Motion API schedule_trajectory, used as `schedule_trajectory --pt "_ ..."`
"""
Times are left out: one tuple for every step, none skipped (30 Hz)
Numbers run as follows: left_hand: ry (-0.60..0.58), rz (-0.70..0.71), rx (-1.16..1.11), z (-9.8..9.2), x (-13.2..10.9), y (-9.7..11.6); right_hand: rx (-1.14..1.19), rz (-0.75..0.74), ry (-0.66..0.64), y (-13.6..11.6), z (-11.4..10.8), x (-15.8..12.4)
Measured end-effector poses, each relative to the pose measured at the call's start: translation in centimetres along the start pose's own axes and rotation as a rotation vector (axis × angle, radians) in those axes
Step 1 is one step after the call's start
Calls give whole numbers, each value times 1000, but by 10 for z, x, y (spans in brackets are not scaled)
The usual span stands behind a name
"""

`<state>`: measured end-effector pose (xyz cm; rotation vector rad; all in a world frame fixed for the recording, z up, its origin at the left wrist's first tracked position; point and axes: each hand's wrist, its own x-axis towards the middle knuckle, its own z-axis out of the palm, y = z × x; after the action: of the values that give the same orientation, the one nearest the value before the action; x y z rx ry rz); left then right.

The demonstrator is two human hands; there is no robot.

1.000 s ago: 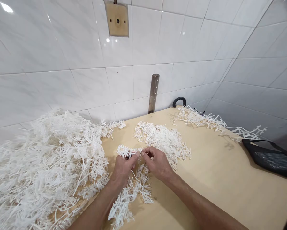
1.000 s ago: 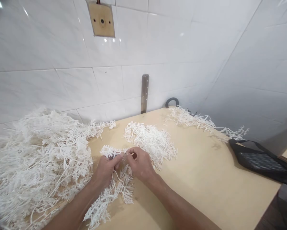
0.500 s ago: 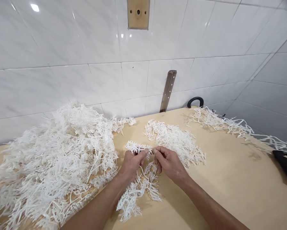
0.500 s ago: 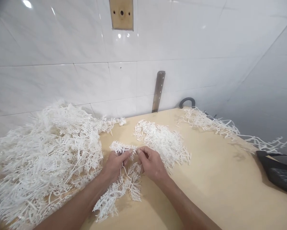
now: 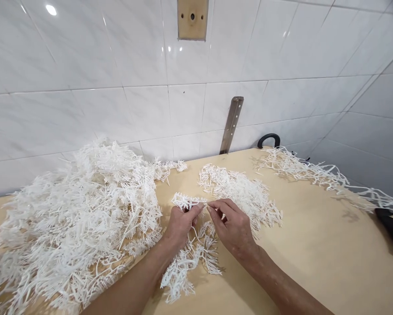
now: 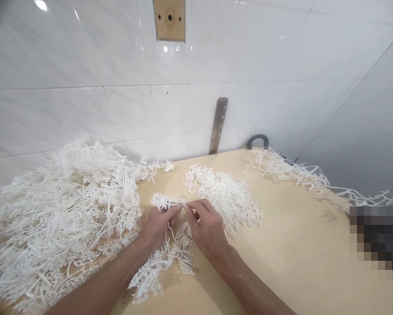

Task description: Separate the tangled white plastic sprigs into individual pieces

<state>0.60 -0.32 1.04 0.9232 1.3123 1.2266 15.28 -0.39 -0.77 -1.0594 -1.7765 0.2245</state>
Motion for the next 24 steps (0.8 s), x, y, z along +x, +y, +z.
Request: schedule_trajectory --pt "-5 -3 4 0 0 0 -1 2 -5 2 1 0" --pt "-12 -7 5 -1 0 -1 0 6 -10 3 1 -1" --pt "-21 -11 4 -1 0 -1 1 12 -16 4 1 -1" --pt "-29 -14 1 -2 1 -1 2 20 -20 4 1 -1" --pt "-36 -16 -4 -2 1 -1 4 29 -22 4 1 -1" --pt "-42 -18 -9 -2 1 -1 6 37 -22 4 1 -1" --pt "-45 -19 -13 -2 0 -1 6 44 -20 4 1 -1" --pt "-44 -17 -17 -2 0 0 5 51 -18 3 1 0" --pt "-46 -16 -18 -2 -1 0 2 58 -17 3 1 0" --pt "-47 -13 -14 -1 -1 1 -2 66 -16 3 1 0" --pt "-50 -10 -7 -1 -2 2 -5 73 -18 3 1 0" --pt "-50 -5 0 -1 -2 3 -8 79 -20 3 2 0" --pt "-51 -2 8 -1 -3 3 -10 84 -22 3 2 1" --pt "-51 0 13 -1 -3 4 -12 89 -24 3 2 1" --pt "-51 1 17 -1 -3 4 -13 94 -27 3 2 1" --pt "-50 0 20 -1 -3 4 -13 99 -32 3 2 1" --pt "-50 -1 23 -1 -3 3 -11 107 -37 3 3 1" --pt "-51 -1 26 -1 -3 3 -7 120 -42 3 3 1" --pt "-53 -1 27 -1 -3 3 0 137 -49 3 3 2" --pt "-55 0 24 -1 -2 2 10 157 -56 3 3 2" --pt "-60 0 18 -1 -2 2 22 179 -64 3 3 2" --pt "-65 -2 10 -1 -1 1 37 201 -72 3 2 2" --pt "-71 -4 2 -1 -1 0 52 222 -82 3 2 2" --pt "-76 -6 -4 -1 0 -1 66 241 -92 3 2 2"
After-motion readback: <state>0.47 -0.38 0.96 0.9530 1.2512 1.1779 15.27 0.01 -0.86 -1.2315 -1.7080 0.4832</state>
